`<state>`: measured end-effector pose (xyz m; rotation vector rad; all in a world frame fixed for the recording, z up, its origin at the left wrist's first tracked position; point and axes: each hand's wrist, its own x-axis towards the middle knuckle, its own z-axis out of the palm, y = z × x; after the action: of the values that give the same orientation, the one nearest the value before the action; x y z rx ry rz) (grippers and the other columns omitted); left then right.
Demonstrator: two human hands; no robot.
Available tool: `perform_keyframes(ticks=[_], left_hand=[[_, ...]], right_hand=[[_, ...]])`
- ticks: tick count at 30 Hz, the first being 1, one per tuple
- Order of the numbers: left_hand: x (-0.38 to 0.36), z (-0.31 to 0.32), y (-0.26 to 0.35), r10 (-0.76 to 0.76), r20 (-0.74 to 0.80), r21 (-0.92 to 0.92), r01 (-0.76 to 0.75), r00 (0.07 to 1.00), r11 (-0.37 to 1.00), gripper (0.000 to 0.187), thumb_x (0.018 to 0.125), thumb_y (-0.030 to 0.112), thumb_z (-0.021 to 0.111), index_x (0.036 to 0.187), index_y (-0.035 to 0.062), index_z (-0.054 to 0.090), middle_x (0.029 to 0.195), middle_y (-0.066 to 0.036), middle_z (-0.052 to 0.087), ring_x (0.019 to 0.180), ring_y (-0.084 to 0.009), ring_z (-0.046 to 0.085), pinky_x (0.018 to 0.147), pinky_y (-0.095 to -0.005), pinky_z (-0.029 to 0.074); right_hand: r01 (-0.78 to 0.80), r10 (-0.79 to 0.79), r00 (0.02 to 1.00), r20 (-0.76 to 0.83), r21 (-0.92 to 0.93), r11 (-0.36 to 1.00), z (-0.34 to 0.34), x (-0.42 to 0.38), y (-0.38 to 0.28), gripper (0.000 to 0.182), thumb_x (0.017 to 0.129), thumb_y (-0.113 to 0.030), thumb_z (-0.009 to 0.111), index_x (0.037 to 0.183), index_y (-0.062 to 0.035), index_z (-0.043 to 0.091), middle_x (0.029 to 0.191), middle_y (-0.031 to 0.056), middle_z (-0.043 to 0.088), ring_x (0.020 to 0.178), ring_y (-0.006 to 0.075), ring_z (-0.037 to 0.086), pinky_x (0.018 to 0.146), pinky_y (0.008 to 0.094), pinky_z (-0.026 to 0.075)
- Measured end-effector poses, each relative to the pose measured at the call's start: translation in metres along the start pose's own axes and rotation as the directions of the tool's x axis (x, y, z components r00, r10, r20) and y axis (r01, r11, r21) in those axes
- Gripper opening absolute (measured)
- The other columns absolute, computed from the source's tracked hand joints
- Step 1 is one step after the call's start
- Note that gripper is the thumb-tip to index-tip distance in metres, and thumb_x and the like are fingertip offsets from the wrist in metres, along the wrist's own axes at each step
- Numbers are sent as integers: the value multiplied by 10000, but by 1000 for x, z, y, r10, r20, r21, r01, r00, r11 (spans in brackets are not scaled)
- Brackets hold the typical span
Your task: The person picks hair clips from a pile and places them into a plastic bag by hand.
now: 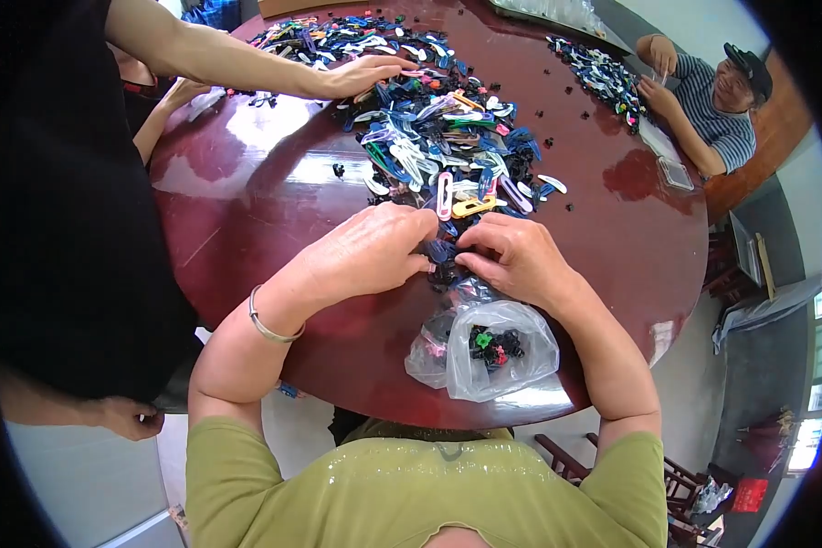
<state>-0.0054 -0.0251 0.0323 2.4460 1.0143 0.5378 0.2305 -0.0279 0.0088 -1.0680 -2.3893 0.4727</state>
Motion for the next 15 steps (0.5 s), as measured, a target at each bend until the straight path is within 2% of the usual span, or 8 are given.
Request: perform_keyframes(ticks=[1, 4, 8, 10, 13, 15], left_hand=[[0, 0, 0, -1, 4, -22, 1, 1000, 1000, 254, 751, 110, 763, 904, -6, 597, 801, -179, 657, 792, -372, 652, 691, -435, 512], [-4, -8, 4, -136, 35, 129, 130, 990, 983, 259, 742, 129, 770, 895, -1, 606, 779, -174, 660, 773, -369, 655, 677, -436, 512], [-1, -11, 4, -154, 73, 147, 142, 985, 979, 257, 743, 137, 767, 889, 1, 605, 761, -169, 659, 756, -365, 654, 662, -442, 505], [1, -6, 3, -156, 71, 101, 148, 985, 984, 246, 751, 132, 759, 887, 1, 602, 766, -174, 656, 756, -368, 652, 659, -440, 503], [1, 4, 2, -22, 12, 38, 22, 1000, 999, 217, 767, 115, 743, 884, 2, 598, 767, -182, 651, 761, -376, 649, 668, -443, 502], [2, 7, 7, -38, -13, 60, 39, 999, 997, 190, 782, 104, 723, 878, 1, 595, 768, -188, 649, 772, -382, 650, 682, -452, 504]], right_hand=[[5, -5, 1000, 2, 1, 1000, 0, 0, 0, 189, 783, -215, 772, 893, -83, 694, 843, 75, 654, 731, 270, 664, 641, 376, 527], [-65, 63, 997, 45, 58, 996, -4, 0, -4, 194, 785, -213, 770, 896, -74, 692, 815, 79, 654, 720, 260, 661, 633, 374, 520], [-36, 36, 999, 20, 17, 999, -3, 2, -4, 198, 768, -154, 787, 913, -51, 700, 748, 82, 632, 637, 217, 625, 587, 333, 497], [-81, 80, 996, 44, 15, 997, -5, 2, -3, 197, 787, -205, 762, 907, -63, 697, 798, 90, 663, 708, 254, 662, 633, 374, 519], [-74, 74, 997, -16, 4, 997, -9, -1, 4, 170, 780, -164, 760, 899, -56, 703, 797, 89, 669, 691, 247, 660, 627, 358, 520], [-121, 124, 992, -26, 75, 990, -15, -1, -1, 159, 767, -130, 762, 896, -54, 709, 784, 89, 667, 677, 240, 657, 622, 346, 519]])
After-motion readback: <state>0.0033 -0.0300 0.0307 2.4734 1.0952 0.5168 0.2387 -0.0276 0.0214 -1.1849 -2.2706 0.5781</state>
